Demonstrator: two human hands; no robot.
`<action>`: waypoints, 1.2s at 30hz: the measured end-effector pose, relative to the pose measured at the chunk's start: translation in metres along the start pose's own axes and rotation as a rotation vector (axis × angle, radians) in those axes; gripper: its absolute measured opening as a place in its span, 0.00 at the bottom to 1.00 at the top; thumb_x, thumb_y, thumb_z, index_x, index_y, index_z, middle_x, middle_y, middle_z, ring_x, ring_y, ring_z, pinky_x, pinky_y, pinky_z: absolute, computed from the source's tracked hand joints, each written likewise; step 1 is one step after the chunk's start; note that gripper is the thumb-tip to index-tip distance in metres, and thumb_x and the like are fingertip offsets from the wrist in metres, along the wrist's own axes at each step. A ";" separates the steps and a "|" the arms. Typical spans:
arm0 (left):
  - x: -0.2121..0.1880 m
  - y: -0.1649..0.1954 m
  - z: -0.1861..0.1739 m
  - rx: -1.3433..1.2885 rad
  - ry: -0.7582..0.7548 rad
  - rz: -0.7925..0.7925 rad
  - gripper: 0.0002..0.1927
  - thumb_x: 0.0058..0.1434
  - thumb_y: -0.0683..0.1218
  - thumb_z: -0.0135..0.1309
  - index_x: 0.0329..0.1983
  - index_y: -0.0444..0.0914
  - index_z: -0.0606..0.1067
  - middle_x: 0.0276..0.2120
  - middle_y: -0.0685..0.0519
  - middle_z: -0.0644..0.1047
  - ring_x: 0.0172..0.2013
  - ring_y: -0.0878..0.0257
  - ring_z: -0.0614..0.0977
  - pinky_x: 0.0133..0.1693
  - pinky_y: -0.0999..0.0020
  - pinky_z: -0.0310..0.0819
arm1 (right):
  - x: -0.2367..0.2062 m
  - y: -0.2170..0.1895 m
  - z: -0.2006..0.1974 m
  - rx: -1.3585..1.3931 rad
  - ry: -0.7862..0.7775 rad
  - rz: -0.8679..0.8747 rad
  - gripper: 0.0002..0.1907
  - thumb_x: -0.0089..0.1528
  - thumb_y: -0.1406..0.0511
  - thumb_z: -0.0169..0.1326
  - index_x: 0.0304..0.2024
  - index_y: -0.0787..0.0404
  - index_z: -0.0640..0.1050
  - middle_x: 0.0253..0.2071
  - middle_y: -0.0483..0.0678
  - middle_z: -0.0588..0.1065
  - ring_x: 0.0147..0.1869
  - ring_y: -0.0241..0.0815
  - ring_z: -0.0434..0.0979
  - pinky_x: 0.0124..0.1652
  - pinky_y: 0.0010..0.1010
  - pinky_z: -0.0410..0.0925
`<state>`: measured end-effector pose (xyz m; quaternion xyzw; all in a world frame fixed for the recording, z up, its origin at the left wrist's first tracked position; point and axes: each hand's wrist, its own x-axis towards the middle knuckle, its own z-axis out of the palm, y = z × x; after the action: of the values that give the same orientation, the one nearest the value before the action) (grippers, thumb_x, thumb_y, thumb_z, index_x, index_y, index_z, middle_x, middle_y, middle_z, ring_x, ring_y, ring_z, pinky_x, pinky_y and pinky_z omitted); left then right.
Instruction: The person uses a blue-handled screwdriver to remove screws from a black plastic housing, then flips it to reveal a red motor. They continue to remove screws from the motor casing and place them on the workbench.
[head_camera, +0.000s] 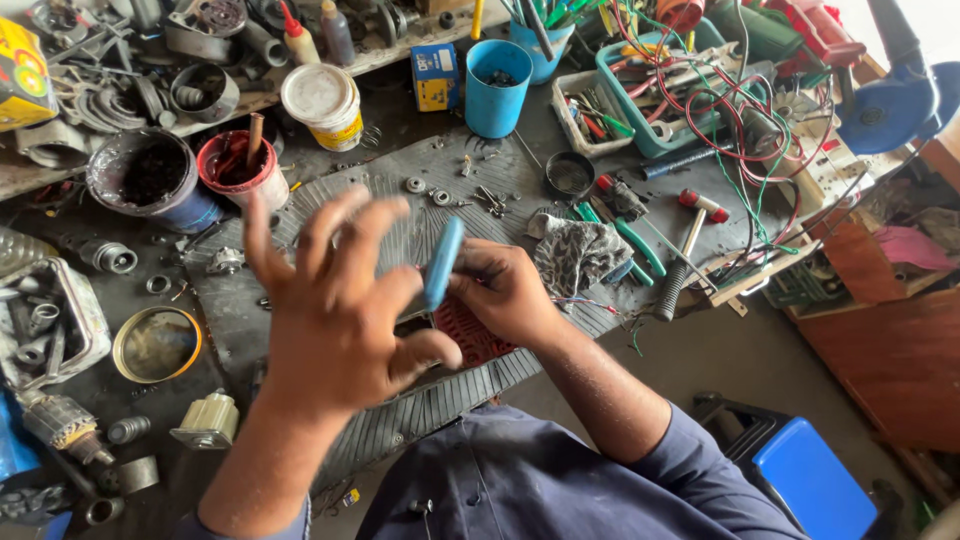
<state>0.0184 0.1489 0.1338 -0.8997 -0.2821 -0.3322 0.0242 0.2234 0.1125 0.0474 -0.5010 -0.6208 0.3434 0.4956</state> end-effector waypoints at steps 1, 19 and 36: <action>-0.001 0.004 0.001 -0.044 -0.005 0.029 0.48 0.66 0.80 0.23 0.31 0.41 0.81 0.61 0.46 0.74 0.68 0.46 0.68 0.68 0.24 0.31 | 0.001 0.000 0.000 -0.012 0.007 -0.027 0.08 0.61 0.75 0.56 0.42 0.64 0.81 0.39 0.46 0.79 0.44 0.35 0.80 0.45 0.29 0.73; 0.024 -0.029 0.022 -0.061 -0.058 0.129 0.31 0.73 0.70 0.37 0.61 0.45 0.77 0.62 0.50 0.72 0.66 0.51 0.69 0.69 0.35 0.42 | -0.001 0.005 -0.001 -0.063 -0.070 -0.079 0.03 0.64 0.70 0.56 0.39 0.65 0.79 0.33 0.48 0.76 0.36 0.36 0.79 0.38 0.29 0.72; -0.016 -0.020 0.048 -0.109 0.215 0.185 0.26 0.70 0.71 0.42 0.42 0.48 0.75 0.55 0.52 0.73 0.58 0.52 0.72 0.65 0.42 0.48 | -0.004 0.023 0.005 0.348 0.103 0.053 0.02 0.66 0.73 0.58 0.39 0.65 0.77 0.39 0.44 0.80 0.45 0.30 0.80 0.47 0.26 0.74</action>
<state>0.0257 0.1690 0.0839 -0.8811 -0.1755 -0.4377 0.0360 0.2249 0.1150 0.0241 -0.4409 -0.5124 0.4326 0.5966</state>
